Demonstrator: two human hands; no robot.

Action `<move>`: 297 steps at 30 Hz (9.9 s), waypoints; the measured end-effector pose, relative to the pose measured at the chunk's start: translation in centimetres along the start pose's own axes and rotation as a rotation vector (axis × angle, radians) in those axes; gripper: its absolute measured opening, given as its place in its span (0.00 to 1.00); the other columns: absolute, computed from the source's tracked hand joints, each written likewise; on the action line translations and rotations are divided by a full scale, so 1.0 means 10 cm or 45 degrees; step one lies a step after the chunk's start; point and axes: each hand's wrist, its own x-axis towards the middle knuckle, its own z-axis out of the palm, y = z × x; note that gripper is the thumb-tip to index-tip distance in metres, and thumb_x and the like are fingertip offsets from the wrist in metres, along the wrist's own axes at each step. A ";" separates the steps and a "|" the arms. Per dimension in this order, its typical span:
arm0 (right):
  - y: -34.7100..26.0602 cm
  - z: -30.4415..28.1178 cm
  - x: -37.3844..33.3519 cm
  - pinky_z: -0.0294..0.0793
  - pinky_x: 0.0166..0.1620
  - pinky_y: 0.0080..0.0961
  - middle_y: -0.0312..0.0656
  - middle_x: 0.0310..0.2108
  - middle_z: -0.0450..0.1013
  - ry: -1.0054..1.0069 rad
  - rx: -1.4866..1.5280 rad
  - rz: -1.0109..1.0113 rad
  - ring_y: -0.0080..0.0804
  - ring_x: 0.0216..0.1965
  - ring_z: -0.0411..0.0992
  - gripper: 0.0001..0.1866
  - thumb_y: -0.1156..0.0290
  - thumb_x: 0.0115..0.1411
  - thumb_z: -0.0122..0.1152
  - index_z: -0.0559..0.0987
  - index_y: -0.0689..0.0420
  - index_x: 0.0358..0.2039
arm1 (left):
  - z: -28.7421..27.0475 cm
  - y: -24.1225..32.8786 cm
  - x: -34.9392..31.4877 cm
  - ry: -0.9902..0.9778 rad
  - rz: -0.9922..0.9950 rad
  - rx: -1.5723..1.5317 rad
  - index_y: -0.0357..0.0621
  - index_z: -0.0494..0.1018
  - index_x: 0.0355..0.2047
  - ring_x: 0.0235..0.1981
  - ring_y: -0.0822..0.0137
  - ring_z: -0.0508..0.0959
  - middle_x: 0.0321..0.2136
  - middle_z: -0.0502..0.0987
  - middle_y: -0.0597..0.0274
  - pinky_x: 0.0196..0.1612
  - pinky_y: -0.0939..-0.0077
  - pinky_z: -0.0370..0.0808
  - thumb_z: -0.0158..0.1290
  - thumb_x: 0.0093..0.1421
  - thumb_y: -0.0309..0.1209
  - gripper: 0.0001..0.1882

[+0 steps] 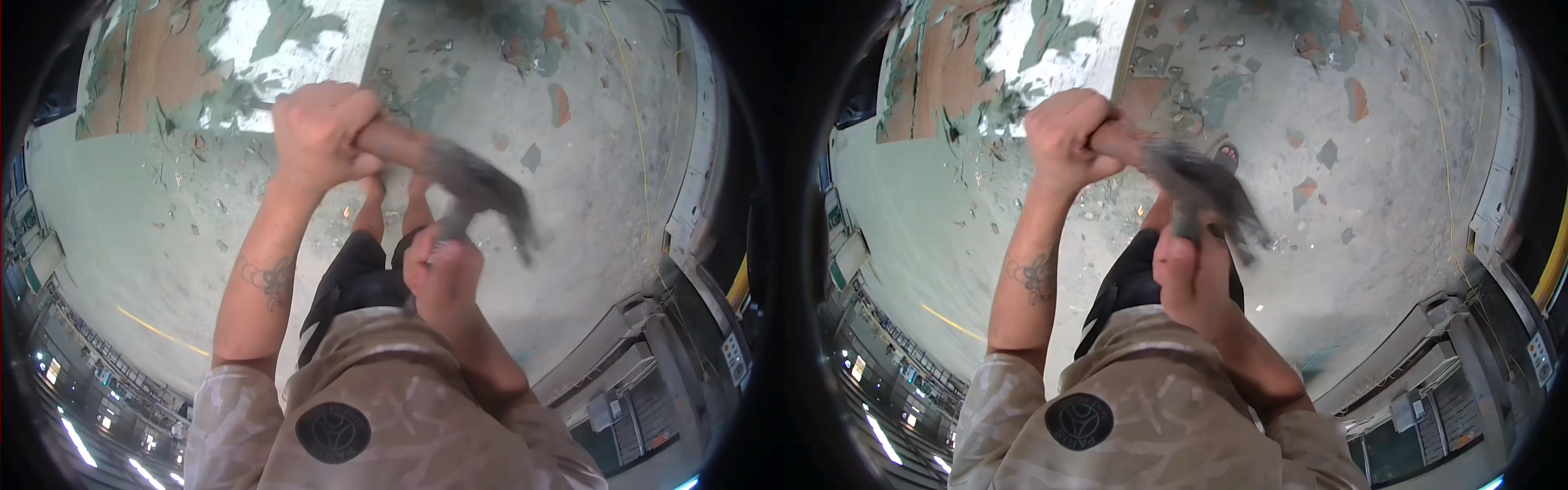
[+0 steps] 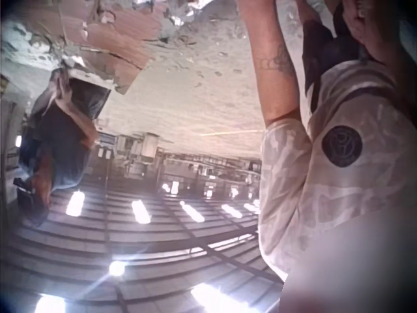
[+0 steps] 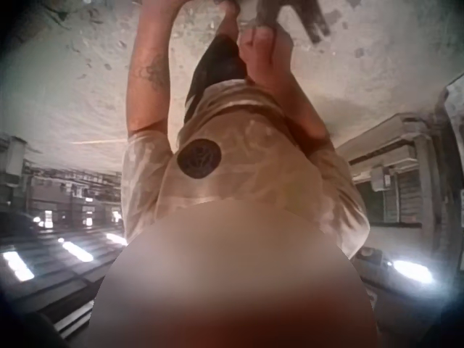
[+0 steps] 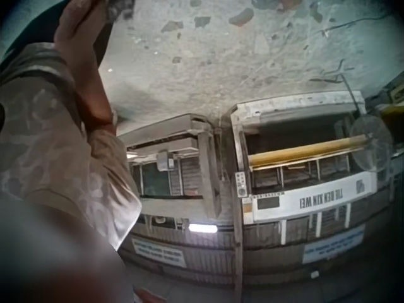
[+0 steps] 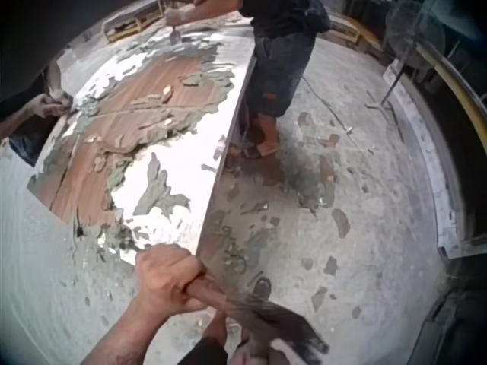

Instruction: Using a hammer and a chisel to remove material or debris from a flat board on a production floor.

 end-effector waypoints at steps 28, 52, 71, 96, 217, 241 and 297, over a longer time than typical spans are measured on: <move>-0.47 -0.16 -0.01 0.52 0.15 0.21 0.30 0.15 0.54 0.081 -0.122 -0.110 0.18 0.12 0.51 0.32 0.33 0.70 0.42 0.64 0.54 0.33 | -0.15 0.19 -0.27 -0.020 0.091 -0.212 0.51 0.67 0.16 0.14 0.64 0.67 0.14 0.60 0.66 0.18 0.68 0.61 0.63 0.33 0.34 0.14; 0.62 -0.05 -0.31 0.60 0.21 0.22 0.35 0.20 0.61 -0.128 -0.497 -0.466 0.22 0.17 0.59 0.26 0.46 0.73 0.51 0.66 0.60 0.35 | -0.18 0.03 -0.36 -0.115 0.134 -0.244 0.50 0.72 0.17 0.15 0.62 0.71 0.13 0.65 0.66 0.20 0.68 0.64 0.65 0.37 0.30 0.11; 0.43 0.08 -0.55 0.57 0.19 0.19 0.34 0.18 0.60 0.145 -0.495 -0.295 0.20 0.16 0.57 0.26 0.47 0.74 0.49 0.66 0.60 0.33 | -0.32 -0.07 -0.30 -0.074 0.203 -0.216 0.47 0.72 0.17 0.16 0.61 0.72 0.14 0.67 0.63 0.21 0.70 0.66 0.65 0.38 0.30 0.10; -0.13 -0.20 -0.29 0.56 0.19 0.19 0.33 0.17 0.58 0.037 -0.340 -0.288 0.19 0.16 0.57 0.30 0.41 0.74 0.43 0.65 0.60 0.34 | -0.04 0.09 -0.14 0.009 0.192 -0.179 0.47 0.71 0.18 0.14 0.62 0.70 0.13 0.66 0.64 0.20 0.69 0.65 0.66 0.39 0.28 0.12; -0.38 0.15 -0.26 0.56 0.21 0.23 0.33 0.18 0.62 -0.023 0.056 -0.374 0.22 0.17 0.60 0.29 0.38 0.71 0.48 0.69 0.56 0.33 | -0.36 0.03 0.14 0.008 0.065 -0.255 0.53 0.75 0.23 0.17 0.62 0.76 0.15 0.72 0.67 0.20 0.68 0.70 0.65 0.36 0.30 0.12; -0.40 0.17 -0.06 0.54 0.21 0.19 0.31 0.18 0.59 0.043 -0.274 -0.341 0.16 0.17 0.55 0.26 0.46 0.76 0.43 0.66 0.58 0.32 | -0.22 0.08 0.11 -0.043 -0.037 -0.165 0.50 0.76 0.22 0.17 0.59 0.75 0.15 0.72 0.63 0.21 0.68 0.72 0.63 0.38 0.29 0.09; -0.05 0.07 0.23 0.52 0.18 0.18 0.30 0.17 0.56 0.072 -0.149 -0.068 0.16 0.15 0.54 0.27 0.44 0.76 0.39 0.64 0.54 0.30 | 0.18 -0.05 0.11 -0.249 -0.026 0.180 0.53 0.75 0.21 0.16 0.55 0.76 0.13 0.73 0.62 0.20 0.64 0.71 0.63 0.41 0.34 0.08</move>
